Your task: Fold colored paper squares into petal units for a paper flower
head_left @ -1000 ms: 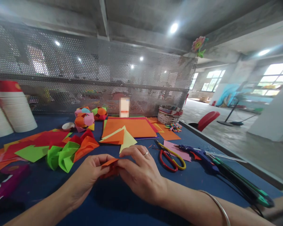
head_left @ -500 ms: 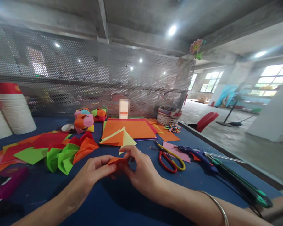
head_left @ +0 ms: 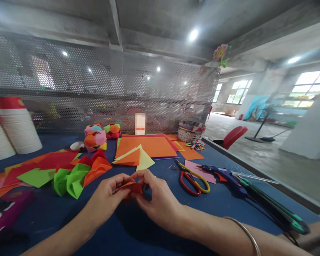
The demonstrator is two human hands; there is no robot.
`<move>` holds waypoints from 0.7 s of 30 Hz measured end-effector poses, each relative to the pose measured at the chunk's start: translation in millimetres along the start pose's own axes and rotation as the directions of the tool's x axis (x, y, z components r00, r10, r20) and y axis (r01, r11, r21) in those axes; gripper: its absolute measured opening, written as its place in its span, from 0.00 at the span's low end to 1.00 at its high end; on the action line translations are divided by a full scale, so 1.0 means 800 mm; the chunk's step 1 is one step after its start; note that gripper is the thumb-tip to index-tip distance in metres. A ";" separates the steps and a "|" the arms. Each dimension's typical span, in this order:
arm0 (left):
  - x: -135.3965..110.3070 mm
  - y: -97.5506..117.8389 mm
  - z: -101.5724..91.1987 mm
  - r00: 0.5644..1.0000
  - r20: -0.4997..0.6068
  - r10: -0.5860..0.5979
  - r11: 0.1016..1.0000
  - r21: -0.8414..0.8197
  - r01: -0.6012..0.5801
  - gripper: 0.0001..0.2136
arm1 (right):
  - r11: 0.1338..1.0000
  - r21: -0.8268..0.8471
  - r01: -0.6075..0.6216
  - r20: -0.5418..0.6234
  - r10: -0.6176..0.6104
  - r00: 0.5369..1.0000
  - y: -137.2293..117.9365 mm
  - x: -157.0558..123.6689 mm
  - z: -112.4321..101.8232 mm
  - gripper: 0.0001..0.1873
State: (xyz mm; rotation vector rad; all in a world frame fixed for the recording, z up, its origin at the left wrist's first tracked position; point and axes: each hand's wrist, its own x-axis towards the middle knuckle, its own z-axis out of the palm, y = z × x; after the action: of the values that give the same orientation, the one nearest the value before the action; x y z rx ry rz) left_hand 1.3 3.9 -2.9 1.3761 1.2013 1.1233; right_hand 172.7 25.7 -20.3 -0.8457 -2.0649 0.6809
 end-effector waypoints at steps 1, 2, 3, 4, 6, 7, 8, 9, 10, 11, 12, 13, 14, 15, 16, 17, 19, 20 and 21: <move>0.000 0.000 0.000 1.000 0.000 0.010 1.000 0.020 -0.010 0.10 | 1.000 -0.001 0.000 0.004 0.000 1.000 0.000 0.000 0.000 0.19; -0.001 0.000 -0.001 1.000 -0.004 0.022 0.999 0.037 -0.022 0.10 | 1.000 -0.002 -0.006 0.005 0.006 1.000 0.000 0.000 0.001 0.19; -0.001 0.000 -0.002 0.999 -0.008 0.036 0.998 0.054 -0.036 0.10 | 1.000 -0.001 -0.016 0.008 0.016 1.000 0.001 0.001 0.001 0.18; -0.001 0.001 -0.003 0.999 -0.011 0.052 0.996 0.072 -0.051 0.10 | 1.000 -0.001 -0.031 0.011 0.031 0.999 0.001 0.001 0.001 0.18; 0.000 0.001 -0.005 0.996 -0.011 0.084 0.990 0.112 -0.082 0.10 | 0.998 -0.007 -0.064 0.025 0.065 0.998 0.003 0.002 0.001 0.13; 0.000 0.000 -0.006 0.995 -0.012 0.100 0.986 0.134 -0.098 0.10 | 0.997 -0.014 -0.075 0.040 0.076 0.996 0.004 0.002 0.001 0.07; -0.001 0.000 -0.008 0.993 -0.014 0.116 0.981 0.156 -0.113 0.09 | 0.996 -0.024 -0.080 0.059 0.081 0.995 0.004 0.003 0.001 0.02; -0.001 -0.001 -0.008 0.991 -0.019 0.133 0.976 0.178 -0.128 0.09 | 0.996 -0.034 -0.079 0.080 0.082 0.993 0.004 0.003 0.000 0.05; -0.001 -0.002 -0.009 0.988 -0.024 0.150 0.970 0.198 -0.142 0.10 | 0.996 -0.042 -0.073 0.105 0.077 0.992 0.004 0.002 0.000 0.09; -0.002 -0.003 -0.009 0.986 -0.028 0.166 0.964 0.216 -0.156 0.10 | 0.997 -0.047 -0.062 0.130 0.068 0.989 0.004 0.002 -0.001 0.12; -0.003 -0.003 -0.009 0.984 -0.028 0.179 0.958 0.231 -0.168 0.10 | 0.998 -0.049 -0.048 0.151 0.055 0.987 0.004 0.002 -0.002 0.13; -0.003 -0.003 -0.008 0.982 -0.024 0.188 0.954 0.242 -0.177 0.09 | 0.998 -0.053 -0.033 0.163 0.041 0.986 0.003 0.002 -0.003 0.13; -0.003 -0.003 -0.007 0.981 -0.017 0.195 0.950 0.250 -0.185 0.09 | 0.998 -0.060 -0.016 0.168 0.026 0.985 0.003 0.003 -0.003 0.13; -0.003 -0.003 -0.006 0.980 -0.009 0.200 0.948 0.255 -0.191 0.09 | 0.998 -0.071 -0.001 0.166 0.013 0.986 0.002 0.003 -0.003 0.13; -0.003 -0.002 -0.006 0.979 -0.001 0.204 0.946 0.258 -0.196 0.09 | 0.996 -0.084 0.009 0.159 0.005 0.987 0.002 0.003 -0.003 0.13; -0.003 -0.002 -0.005 0.979 0.007 0.206 0.945 0.260 -0.200 0.09 | 0.995 -0.098 0.013 0.150 0.002 0.989 0.002 0.004 -0.003 0.14; -0.001 -0.002 -0.004 0.978 0.015 0.207 0.943 0.265 -0.204 0.10 | 0.993 -0.116 0.006 0.149 0.011 0.989 0.002 0.004 -0.003 0.13; 0.000 -0.002 -0.004 0.978 0.012 0.209 0.941 0.270 -0.205 0.11 | 0.993 -0.119 -0.002 0.156 0.020 0.988 0.003 0.005 -0.003 0.13; 0.001 -0.002 -0.005 0.977 0.006 0.211 0.939 0.276 -0.205 0.12 | 0.993 -0.118 -0.011 0.163 0.030 0.986 0.003 0.005 -0.003 0.12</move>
State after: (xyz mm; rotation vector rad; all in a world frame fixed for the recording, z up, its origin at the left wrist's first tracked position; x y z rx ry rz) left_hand -2.5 4.9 -4.0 1.7401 1.2881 1.1509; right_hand 173.2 30.3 -18.9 -0.9043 -2.2653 0.6650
